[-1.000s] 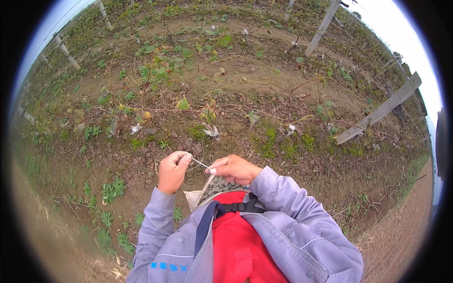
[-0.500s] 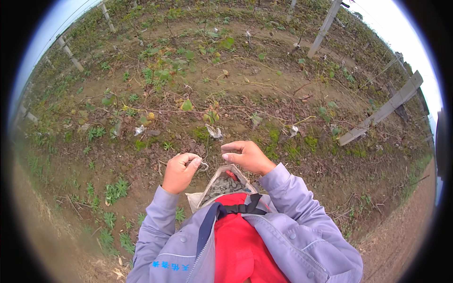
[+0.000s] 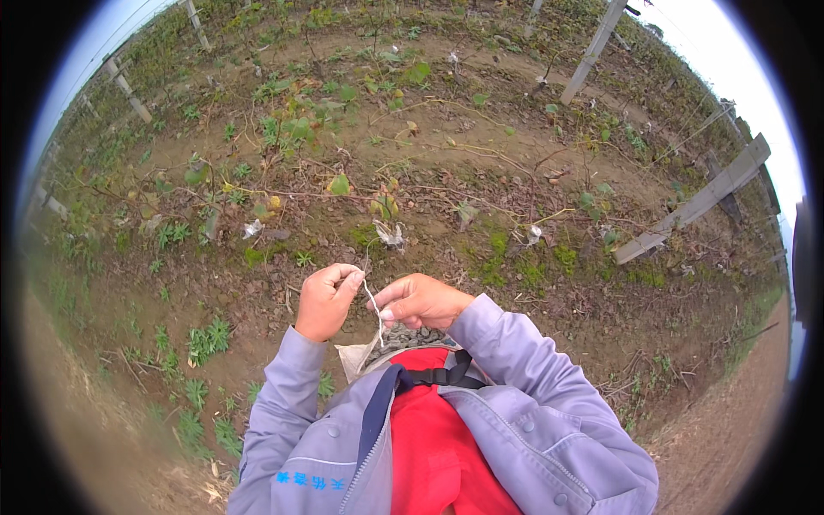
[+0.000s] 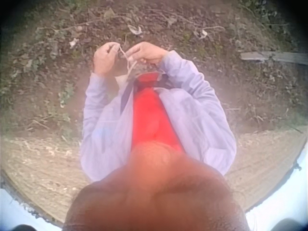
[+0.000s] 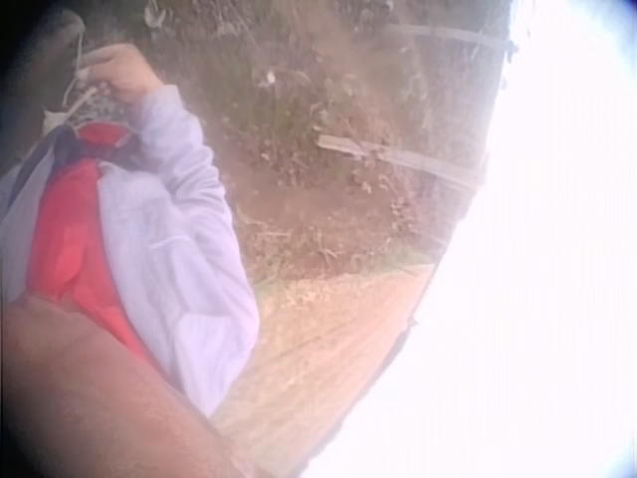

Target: The person repeatedly ties small vine branches to a support wire using white string. They pull string from a pouch, wrap it around the branch and wire, and secure it by hand. The process is repeated at multiple points along the row.

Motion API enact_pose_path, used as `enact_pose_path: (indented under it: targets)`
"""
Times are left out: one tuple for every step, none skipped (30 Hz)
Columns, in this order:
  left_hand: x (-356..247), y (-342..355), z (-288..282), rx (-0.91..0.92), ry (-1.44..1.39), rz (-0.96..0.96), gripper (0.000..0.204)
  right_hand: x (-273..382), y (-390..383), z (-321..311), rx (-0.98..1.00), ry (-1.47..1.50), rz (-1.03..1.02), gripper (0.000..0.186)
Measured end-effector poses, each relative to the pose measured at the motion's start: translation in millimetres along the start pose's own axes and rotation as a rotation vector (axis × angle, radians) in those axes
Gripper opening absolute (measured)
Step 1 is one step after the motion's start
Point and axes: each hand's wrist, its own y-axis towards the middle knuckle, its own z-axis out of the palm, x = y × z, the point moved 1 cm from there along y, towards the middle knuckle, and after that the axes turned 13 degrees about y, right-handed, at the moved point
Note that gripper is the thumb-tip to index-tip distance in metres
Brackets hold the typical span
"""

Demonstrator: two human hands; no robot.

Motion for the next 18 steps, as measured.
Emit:
enact_pose_path:
  targets:
    - [0.8, -0.1, 1.1, 0.005, -0.027, 0.016, 0.020, -1.0, 0.7, -0.9, -0.046, 0.009, 0.017, 0.037]
    - [1.3, -0.2, 2.5, 0.007, -0.039, 0.023, 0.020, -1.6, 2.2, -0.6, -0.056, 0.032, 0.014, 0.038]
    - [1.9, -0.2, 3.4, 0.009, -0.037, 0.039, 0.020, -0.9, 2.6, 0.2, -0.014, 0.073, -0.013, 0.039]
    - [2.4, -0.1, 4.1, 0.014, -0.056, 0.034, 0.020, -0.6, 3.5, 0.8, -0.056, 0.077, 0.001, 0.040]
    - [2.7, -0.1, 4.7, 0.019, -0.062, 0.038, 0.020, 1.2, 2.8, 1.4, -0.044, 0.099, -0.007, 0.040]
    - [2.8, -0.2, 5.0, 0.020, -0.057, 0.040, 0.020, 2.8, 2.2, 2.3, -0.053, 0.119, -0.019, 0.040]
    - [2.7, -0.1, 5.1, 0.027, -0.063, 0.045, 0.020, 4.8, 1.3, 2.7, -0.114, 0.011, -0.032, 0.040]
    - [2.4, -0.2, 4.8, 0.032, -0.058, 0.047, 0.020, 6.1, -0.2, 3.3, -0.194, -0.098, -0.047, 0.041]
    - [1.9, 0.0, 4.5, 0.042, -0.037, 0.042, 0.020, 8.3, -1.1, 4.0, -0.237, -0.170, -0.078, 0.041]
    - [0.9, 0.2, 3.9, 0.050, -0.036, 0.058, 0.019, 10.0, -1.9, 4.6, -0.282, -0.244, -0.106, 0.041]
    - [-0.4, 0.4, 3.4, 0.065, -0.019, 0.066, 0.019, 11.5, -2.6, 5.1, -0.292, -0.278, -0.147, 0.041]
    - [-1.7, 0.3, 2.9, 0.080, 0.007, 0.064, 0.018, 12.1, -2.1, 6.1, -0.296, -0.311, -0.215, 0.041]
    - [-3.3, 0.5, 2.6, 0.076, -0.015, 0.083, 0.018, 11.8, -1.5, 6.2, -0.255, -0.223, -0.185, 0.040]
    - [-5.0, 0.6, 2.6, 0.073, -0.026, 0.093, 0.017, 10.0, 0.8, 7.3, -0.208, -0.133, -0.181, 0.039]
    - [-6.6, 0.9, 2.6, 0.061, -0.040, 0.125, 0.017, 8.7, 3.4, 7.9, -0.132, -0.035, -0.183, 0.037]
    - [-7.4, 1.6, 2.6, 0.062, -0.023, 0.112, 0.016, 6.8, 6.0, 7.2, -0.168, -0.038, -0.149, 0.036]
    - [-8.0, 2.1, 2.9, 0.054, -0.008, 0.120, 0.016, 5.0, 8.7, 6.4, -0.175, -0.034, -0.121, 0.034]
    - [-8.2, 2.5, 3.0, 0.042, 0.016, 0.132, 0.015, 3.5, 10.6, 5.6, -0.143, -0.016, -0.113, 0.032]
